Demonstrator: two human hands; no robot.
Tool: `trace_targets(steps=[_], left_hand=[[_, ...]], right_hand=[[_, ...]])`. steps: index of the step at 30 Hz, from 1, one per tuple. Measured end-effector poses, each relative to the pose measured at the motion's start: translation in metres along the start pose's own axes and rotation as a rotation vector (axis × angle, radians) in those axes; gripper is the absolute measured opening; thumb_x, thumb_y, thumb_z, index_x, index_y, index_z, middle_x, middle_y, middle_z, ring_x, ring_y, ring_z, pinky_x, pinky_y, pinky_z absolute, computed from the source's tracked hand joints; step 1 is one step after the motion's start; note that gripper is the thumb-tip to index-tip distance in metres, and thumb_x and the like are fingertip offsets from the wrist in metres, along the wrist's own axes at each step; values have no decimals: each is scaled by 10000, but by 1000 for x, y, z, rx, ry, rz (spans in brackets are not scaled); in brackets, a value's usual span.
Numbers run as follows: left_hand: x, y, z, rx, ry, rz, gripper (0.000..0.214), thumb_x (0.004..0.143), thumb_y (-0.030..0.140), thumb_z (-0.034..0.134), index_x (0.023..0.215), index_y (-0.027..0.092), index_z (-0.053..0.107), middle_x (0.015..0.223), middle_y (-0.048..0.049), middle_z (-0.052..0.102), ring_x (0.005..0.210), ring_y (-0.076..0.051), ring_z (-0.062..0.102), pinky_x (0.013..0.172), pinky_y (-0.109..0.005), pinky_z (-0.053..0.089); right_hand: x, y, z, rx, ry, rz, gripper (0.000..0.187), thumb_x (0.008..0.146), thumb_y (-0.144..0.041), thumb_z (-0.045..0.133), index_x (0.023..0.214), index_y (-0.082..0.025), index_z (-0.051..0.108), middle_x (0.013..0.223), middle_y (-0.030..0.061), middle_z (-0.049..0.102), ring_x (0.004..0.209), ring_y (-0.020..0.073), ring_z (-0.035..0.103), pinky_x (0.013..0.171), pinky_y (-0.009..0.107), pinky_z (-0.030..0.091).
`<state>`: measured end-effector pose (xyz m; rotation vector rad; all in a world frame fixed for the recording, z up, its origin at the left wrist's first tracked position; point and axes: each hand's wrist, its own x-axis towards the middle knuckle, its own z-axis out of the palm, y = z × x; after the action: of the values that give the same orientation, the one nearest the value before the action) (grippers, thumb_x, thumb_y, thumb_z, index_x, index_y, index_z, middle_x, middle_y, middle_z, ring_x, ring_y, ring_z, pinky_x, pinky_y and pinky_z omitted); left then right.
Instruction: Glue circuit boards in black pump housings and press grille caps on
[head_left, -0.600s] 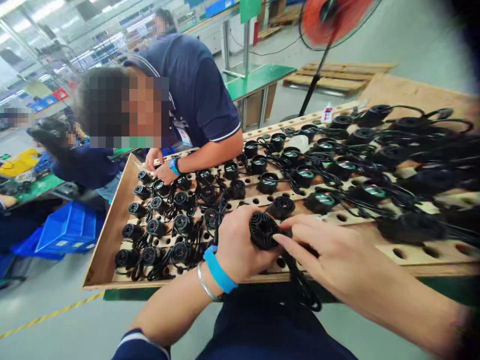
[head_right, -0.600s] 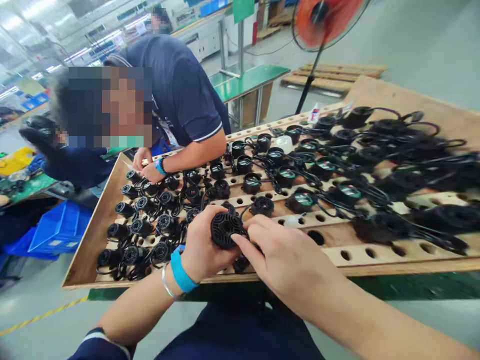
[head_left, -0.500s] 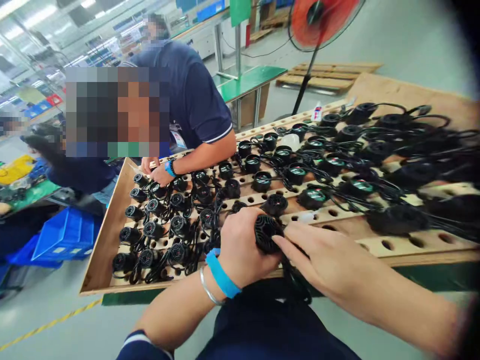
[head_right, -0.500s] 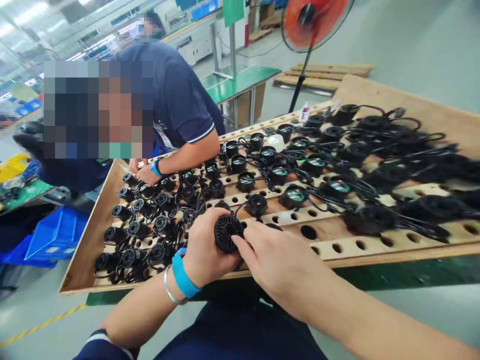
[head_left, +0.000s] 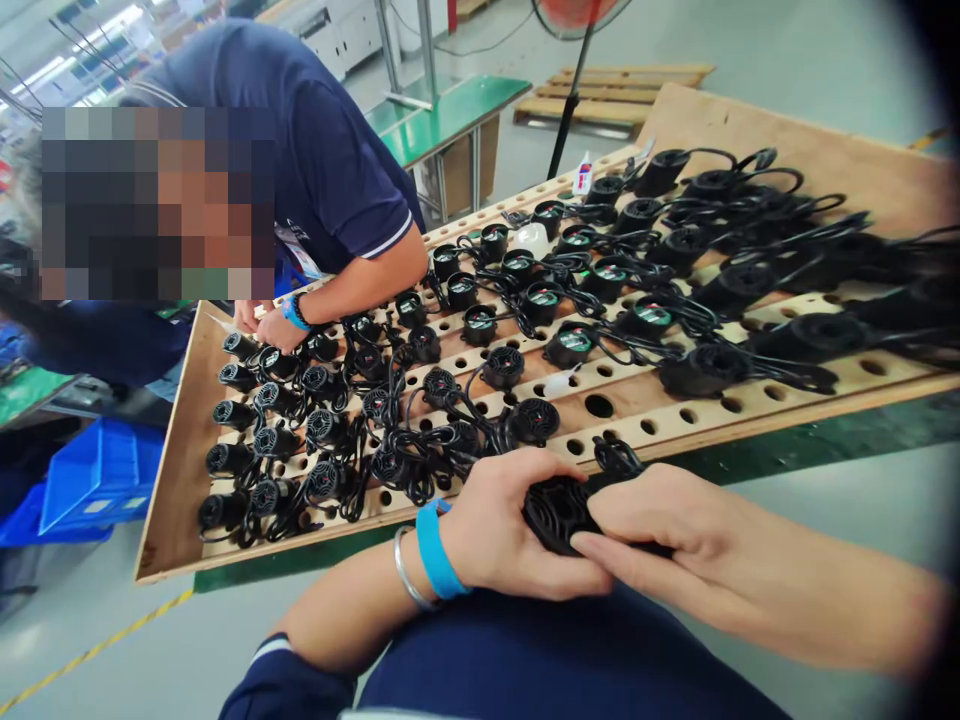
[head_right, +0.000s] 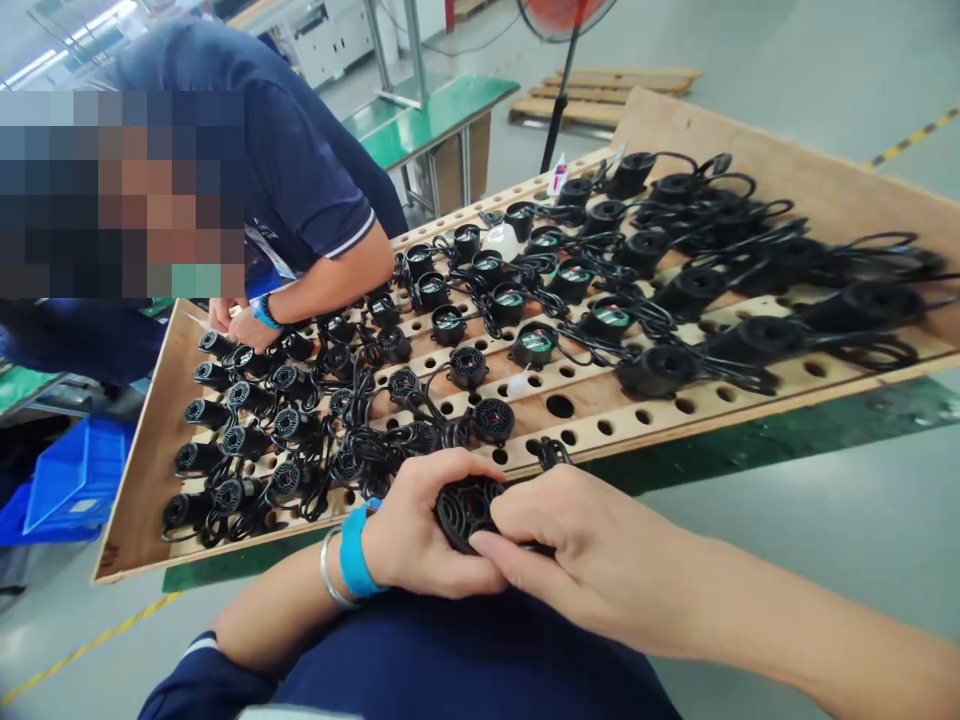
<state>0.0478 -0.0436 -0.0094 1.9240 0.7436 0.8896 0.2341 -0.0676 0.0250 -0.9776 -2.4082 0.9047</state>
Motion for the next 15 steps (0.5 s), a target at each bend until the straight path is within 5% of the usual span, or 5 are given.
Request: trace_targets(steps=[7,15], left_hand=[[-9,0,10,-86,-130,-76,488,542,450,748,909,146,645,726,-37,672,600,-148,614,635,-270,545],[-15,-7,13,-198,-196,-149,455,565,416,742,900,123,650,733,-43,663,605,-130,599,616,-239,528]], right_hand=[[-16,-4,15,35,69,-66,362,970,-193,397,610,-173,373,520,-61,398,458,40,374,484,197,305],[-14,-1,21,262,-114,124,448,1003,-337,265,589,-173,314,512,-29,353,480,73,322,498,252,272]])
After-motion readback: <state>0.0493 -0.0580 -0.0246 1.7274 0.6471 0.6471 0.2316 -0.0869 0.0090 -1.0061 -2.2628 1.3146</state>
